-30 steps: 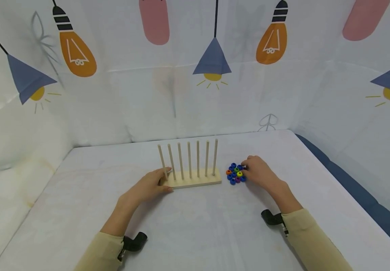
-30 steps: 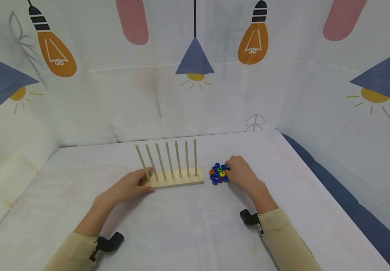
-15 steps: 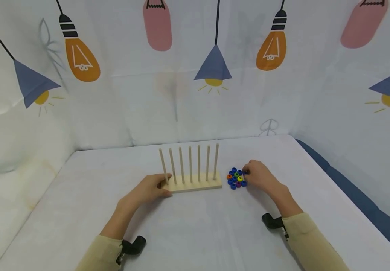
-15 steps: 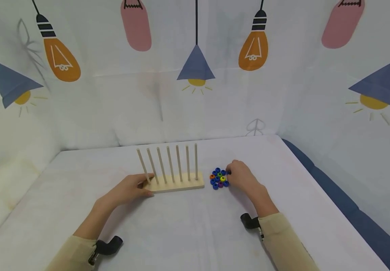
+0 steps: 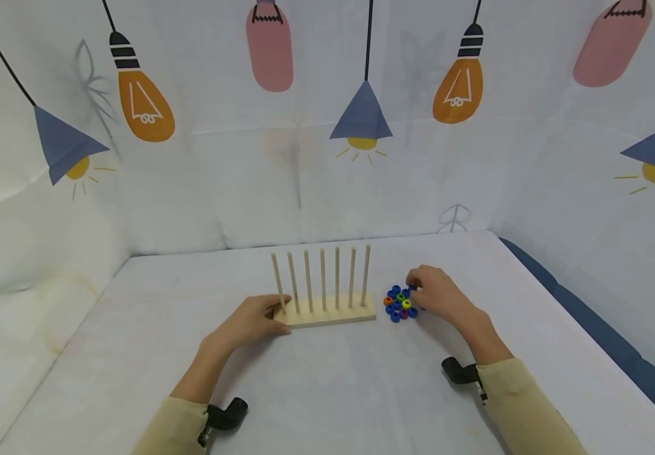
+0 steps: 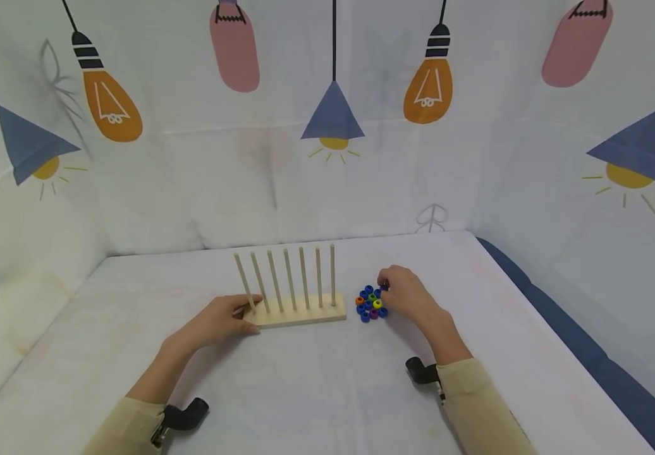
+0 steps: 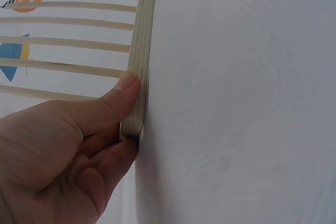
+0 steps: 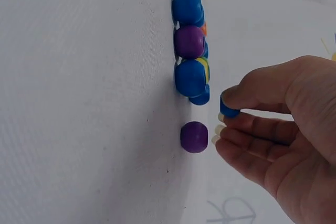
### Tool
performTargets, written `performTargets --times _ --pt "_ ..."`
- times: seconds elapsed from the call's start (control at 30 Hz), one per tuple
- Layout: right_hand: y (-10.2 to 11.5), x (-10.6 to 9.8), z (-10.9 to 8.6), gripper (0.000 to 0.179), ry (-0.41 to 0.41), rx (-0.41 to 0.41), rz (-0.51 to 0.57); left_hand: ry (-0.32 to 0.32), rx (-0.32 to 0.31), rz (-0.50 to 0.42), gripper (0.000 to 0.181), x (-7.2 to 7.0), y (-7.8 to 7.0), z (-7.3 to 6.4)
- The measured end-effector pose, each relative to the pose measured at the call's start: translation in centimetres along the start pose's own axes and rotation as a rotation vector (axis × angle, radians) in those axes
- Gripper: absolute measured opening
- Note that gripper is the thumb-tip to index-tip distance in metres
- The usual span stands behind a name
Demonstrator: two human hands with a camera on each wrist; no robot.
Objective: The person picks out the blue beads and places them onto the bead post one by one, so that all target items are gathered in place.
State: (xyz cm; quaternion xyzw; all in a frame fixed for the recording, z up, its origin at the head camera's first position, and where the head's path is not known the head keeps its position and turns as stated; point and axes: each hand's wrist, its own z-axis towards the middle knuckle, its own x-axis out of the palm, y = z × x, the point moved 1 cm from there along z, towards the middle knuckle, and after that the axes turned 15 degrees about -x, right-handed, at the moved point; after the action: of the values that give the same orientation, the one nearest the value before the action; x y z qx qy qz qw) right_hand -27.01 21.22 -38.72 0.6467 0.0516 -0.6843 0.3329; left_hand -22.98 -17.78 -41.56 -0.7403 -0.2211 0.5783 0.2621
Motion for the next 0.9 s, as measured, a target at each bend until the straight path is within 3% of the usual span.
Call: performTargets --times 0.2,0.53,0.9 --pt "-0.2 -0.5 0.0 0.024 -0.045 -0.023 0.018 -0.007 0.011 0.009 0.063 -0.4 -0.2 0.4" --pt "0.4 -1.6 -0.7 0.024 -0.132 -0.049 0.066 0.016 -0.014 -0.038 0.065 0.5 -0.3 -0.2" --pt "2.1 -2.0 0.4 0.023 -0.239 -0.146 0.103 0.006 0.001 -0.024 0.064 0.2 0.1 -0.1"
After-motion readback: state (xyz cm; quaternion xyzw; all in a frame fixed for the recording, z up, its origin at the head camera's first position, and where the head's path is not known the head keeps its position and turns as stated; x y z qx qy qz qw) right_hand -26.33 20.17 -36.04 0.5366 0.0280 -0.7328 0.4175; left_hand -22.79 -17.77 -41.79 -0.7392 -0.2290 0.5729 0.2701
